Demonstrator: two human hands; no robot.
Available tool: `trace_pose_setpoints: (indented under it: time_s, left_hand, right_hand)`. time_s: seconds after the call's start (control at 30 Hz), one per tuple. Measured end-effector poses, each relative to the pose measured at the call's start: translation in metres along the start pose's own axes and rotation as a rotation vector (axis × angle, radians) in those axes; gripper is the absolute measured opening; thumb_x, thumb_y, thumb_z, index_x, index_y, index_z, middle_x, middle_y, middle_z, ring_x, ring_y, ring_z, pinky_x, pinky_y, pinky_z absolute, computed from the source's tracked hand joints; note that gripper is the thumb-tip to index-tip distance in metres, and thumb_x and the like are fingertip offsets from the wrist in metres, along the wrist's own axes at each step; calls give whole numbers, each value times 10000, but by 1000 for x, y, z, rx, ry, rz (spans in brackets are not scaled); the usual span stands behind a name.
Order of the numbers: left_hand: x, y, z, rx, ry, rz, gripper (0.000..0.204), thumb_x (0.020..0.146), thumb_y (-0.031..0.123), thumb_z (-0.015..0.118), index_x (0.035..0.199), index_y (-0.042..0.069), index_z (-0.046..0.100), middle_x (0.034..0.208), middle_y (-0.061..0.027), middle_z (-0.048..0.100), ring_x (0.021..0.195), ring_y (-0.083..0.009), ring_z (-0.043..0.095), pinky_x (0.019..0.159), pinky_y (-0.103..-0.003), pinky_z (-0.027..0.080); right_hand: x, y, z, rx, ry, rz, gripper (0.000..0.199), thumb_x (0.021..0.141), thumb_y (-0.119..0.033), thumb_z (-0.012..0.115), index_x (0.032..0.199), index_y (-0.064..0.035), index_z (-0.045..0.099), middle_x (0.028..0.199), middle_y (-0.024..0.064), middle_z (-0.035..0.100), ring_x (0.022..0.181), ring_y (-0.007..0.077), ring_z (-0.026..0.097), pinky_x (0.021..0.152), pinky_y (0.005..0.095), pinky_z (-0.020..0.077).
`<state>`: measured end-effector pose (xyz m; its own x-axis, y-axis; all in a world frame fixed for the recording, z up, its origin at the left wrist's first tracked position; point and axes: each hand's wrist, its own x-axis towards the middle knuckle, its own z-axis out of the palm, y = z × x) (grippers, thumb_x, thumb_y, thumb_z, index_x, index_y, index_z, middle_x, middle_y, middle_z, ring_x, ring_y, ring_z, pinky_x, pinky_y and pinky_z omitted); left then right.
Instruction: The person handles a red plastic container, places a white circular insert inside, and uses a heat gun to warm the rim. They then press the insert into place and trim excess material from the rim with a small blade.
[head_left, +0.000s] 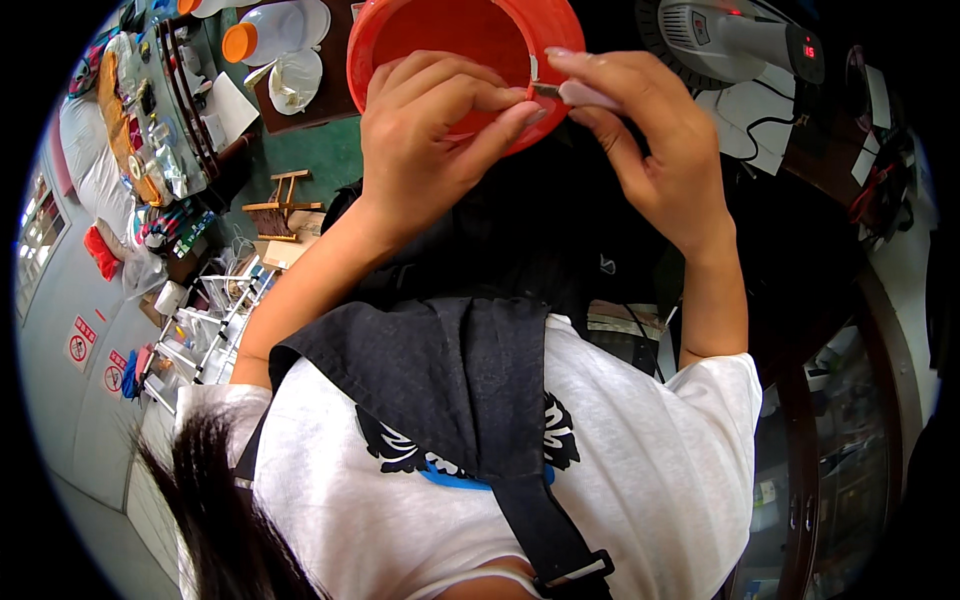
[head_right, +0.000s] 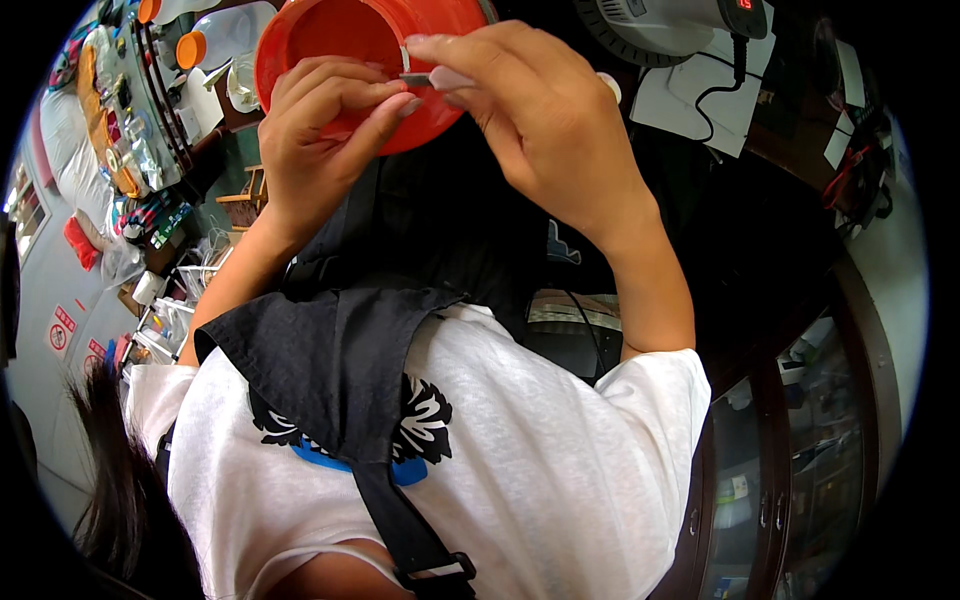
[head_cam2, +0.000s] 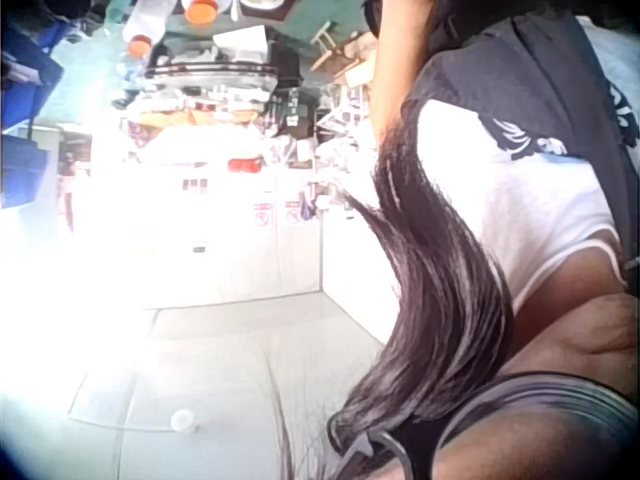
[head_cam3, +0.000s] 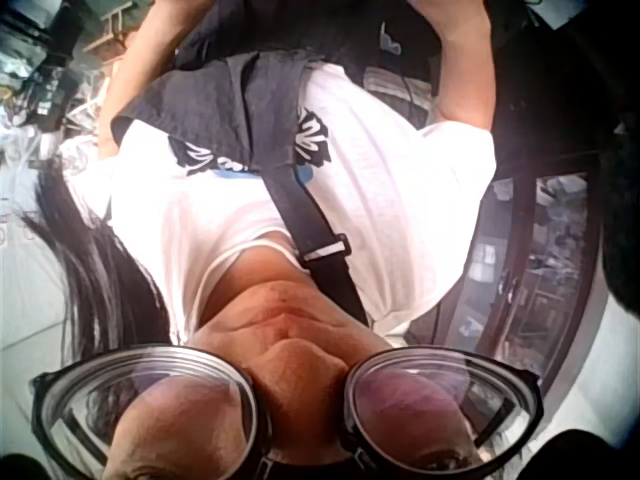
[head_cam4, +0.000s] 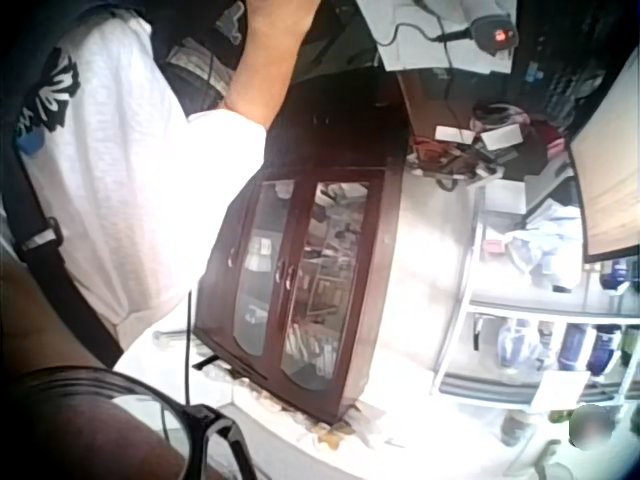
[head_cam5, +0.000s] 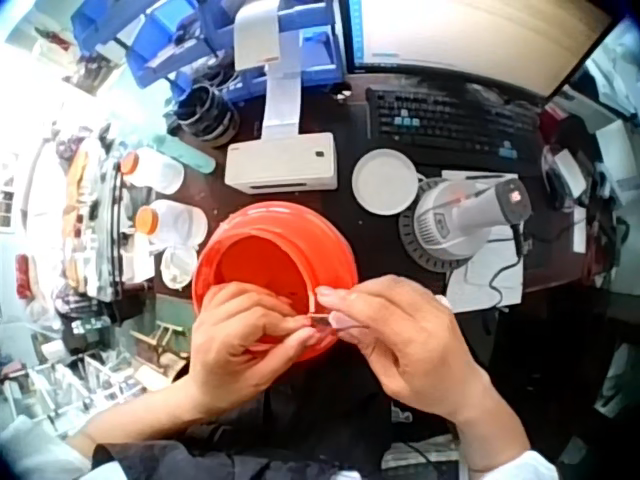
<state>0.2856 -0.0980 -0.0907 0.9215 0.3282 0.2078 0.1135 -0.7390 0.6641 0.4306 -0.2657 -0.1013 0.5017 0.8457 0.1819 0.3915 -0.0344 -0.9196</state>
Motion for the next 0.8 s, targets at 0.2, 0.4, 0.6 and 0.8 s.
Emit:
trace_pose_setpoints:
  time_s: [0.2,0.4,0.6,0.8]
  left_hand:
    - [0,7,-6,-4,-53,-33,131,767,67,839,874,52,767,909,-67,743,913,-231,688,827,-323,486]
    - [-1,6,-5,2,-34,-22,131,763,78,840,869,55,768,910,-66,743,910,-231,690,818,-330,482]
    - [-2,5,-4,2,-22,-23,130,762,89,843,865,63,769,900,-62,743,907,-229,691,821,-335,480]
    - [-2,4,-3,1,-20,-25,132,761,96,844,865,65,769,903,-62,745,916,-231,695,824,-336,478]
  right_hand:
    - [-3,-2,0,-222,-66,-35,427,820,4,719,1204,-180,743,1002,37,679,875,219,670,754,348,549]
    - [-1,-8,-1,-268,-70,-50,393,817,8,715,1155,-187,764,990,21,661,871,210,665,751,350,540]
    - [2,-11,-2,-279,-83,-10,366,821,2,712,1132,-182,766,986,28,648,871,218,657,753,360,525]
    - [8,-19,-7,-81,-107,170,319,954,36,617,1204,-118,741,1039,45,609,931,156,656,794,283,548]
